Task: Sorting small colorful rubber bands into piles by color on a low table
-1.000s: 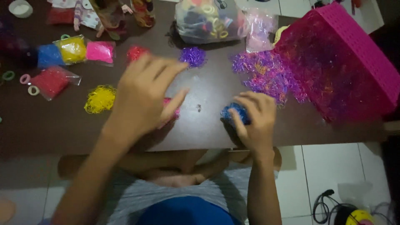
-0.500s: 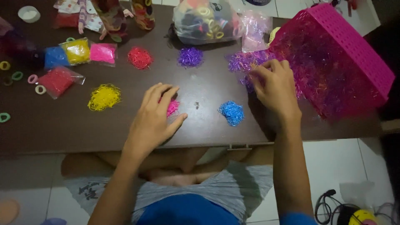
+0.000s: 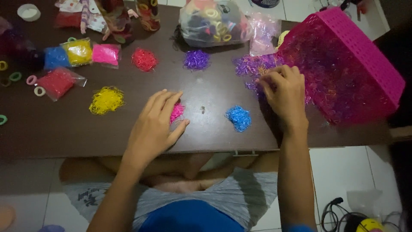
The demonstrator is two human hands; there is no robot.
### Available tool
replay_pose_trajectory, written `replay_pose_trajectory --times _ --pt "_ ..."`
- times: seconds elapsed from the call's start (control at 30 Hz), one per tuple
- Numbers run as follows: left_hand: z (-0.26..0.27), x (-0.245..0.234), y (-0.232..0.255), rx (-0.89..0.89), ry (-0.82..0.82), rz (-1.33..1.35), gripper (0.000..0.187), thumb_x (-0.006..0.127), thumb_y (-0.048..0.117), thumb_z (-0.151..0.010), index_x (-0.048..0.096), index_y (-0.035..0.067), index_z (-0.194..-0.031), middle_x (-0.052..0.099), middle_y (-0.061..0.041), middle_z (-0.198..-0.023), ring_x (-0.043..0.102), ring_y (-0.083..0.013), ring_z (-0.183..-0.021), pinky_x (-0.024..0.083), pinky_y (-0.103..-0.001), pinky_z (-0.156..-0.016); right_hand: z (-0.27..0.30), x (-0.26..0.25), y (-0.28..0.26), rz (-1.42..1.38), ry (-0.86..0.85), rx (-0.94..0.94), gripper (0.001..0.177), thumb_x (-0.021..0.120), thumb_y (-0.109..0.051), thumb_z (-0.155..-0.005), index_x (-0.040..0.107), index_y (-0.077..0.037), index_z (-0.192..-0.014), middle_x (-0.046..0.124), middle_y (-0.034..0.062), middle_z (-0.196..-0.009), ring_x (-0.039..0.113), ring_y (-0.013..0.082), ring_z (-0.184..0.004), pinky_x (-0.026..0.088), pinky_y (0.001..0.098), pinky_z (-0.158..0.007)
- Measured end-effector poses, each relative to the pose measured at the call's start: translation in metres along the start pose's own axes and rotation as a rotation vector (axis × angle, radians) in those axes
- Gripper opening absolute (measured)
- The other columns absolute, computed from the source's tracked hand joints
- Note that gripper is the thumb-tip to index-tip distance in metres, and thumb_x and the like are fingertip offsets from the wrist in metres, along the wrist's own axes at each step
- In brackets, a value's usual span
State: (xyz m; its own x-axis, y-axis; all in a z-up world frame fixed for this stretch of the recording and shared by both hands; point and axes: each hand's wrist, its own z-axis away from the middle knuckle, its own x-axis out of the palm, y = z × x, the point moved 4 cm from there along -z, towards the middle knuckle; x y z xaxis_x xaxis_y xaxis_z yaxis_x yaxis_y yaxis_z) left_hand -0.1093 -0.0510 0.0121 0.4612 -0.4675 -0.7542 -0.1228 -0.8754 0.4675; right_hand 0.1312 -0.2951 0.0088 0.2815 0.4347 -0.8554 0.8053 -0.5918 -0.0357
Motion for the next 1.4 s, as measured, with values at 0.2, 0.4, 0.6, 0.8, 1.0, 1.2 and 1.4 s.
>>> replay_pose_trajectory --times 0.2,0.4,0.6,0.8,1.0,1.2,1.4 --pt "0.002 0.003 -0.002 0.011 0.03 -0.017 0.064 0.085 0.017 -0.08 0.062 -0.007 -0.135 0.065 -0.031 -0.121 0.059 -0.0529 -0.122 0.044 -0.058 -0.105 0.007 -0.01 -0.011 -0.028 0.047 0.013 0.021 0.087 -0.013 -0.086 0.074 -0.021 -0.099 0.065 0.0021 -0.103 0.06 0.03 -0.098 0.045 0.043 -0.082" --pt "0.009 0.002 -0.001 0.136 0.177 -0.153 0.056 0.085 0.024 -0.081 0.069 0.004 -0.13 0.066 -0.017 -0.117 0.059 -0.0398 -0.116 0.046 -0.05 -0.099 0.026 -0.006 -0.093 -0.264 0.131 -0.017 0.02 0.082 -0.003 -0.086 0.075 -0.021 -0.093 0.07 -0.0014 -0.092 0.064 0.025 -0.086 0.046 0.0375 -0.083" --pt "0.009 0.005 0.0 0.234 0.239 -0.199 0.029 0.079 0.025 -0.087 0.075 0.012 -0.113 0.07 -0.006 -0.111 0.062 -0.0306 -0.109 0.049 -0.044 -0.096 0.021 -0.005 -0.17 -0.438 0.135 -0.039 0.014 0.082 -0.012 -0.086 0.075 -0.022 -0.093 0.071 -0.0049 -0.089 0.061 0.021 -0.081 0.044 0.0344 -0.076" --pt "0.01 -0.002 0.006 0.284 0.31 -0.168 0.005 0.075 0.016 -0.091 0.076 0.013 -0.096 0.072 -0.003 -0.104 0.063 -0.0282 -0.101 0.05 -0.042 -0.09 0.014 -0.009 -0.185 -0.516 0.135 -0.06 0.009 0.078 -0.012 -0.09 0.075 -0.018 -0.094 0.071 -0.0022 -0.088 0.062 0.0233 -0.081 0.045 0.0347 -0.075" --pt "0.008 0.0 0.005 0.278 0.331 -0.19 0.002 0.073 0.012 -0.093 0.075 0.011 -0.093 0.073 -0.003 -0.102 0.064 -0.0273 -0.098 0.05 -0.04 -0.086 0.015 -0.006 -0.186 -0.518 0.122 -0.035 0.005 0.078 -0.015 -0.092 0.075 -0.018 -0.095 0.072 -0.0023 -0.089 0.061 0.0218 -0.082 0.044 0.034 -0.076" --pt "0.008 0.0 0.004 0.174 0.314 -0.257 0.012 0.073 0.013 -0.092 0.076 0.011 -0.104 0.071 -0.004 -0.101 0.062 -0.0277 -0.098 0.048 -0.042 -0.088 0.017 -0.007 -0.179 -0.425 0.106 0.059 0.008 0.08 -0.013 -0.089 0.076 -0.019 -0.092 0.071 -0.0035 -0.086 0.061 0.0214 -0.081 0.042 0.0344 -0.075" --pt "0.007 0.0 0.005 0.102 0.167 -0.233 0.042 0.071 0.036 -0.093 0.072 0.005 -0.121 0.069 -0.016 -0.113 0.062 -0.0372 -0.111 0.047 -0.048 -0.096 0.025 -0.013 -0.161 -0.357 0.235 0.099 0.012 0.08 -0.007 -0.088 0.074 -0.016 -0.093 0.071 -0.0011 -0.088 0.061 0.0239 -0.083 0.041 0.0355 -0.077"
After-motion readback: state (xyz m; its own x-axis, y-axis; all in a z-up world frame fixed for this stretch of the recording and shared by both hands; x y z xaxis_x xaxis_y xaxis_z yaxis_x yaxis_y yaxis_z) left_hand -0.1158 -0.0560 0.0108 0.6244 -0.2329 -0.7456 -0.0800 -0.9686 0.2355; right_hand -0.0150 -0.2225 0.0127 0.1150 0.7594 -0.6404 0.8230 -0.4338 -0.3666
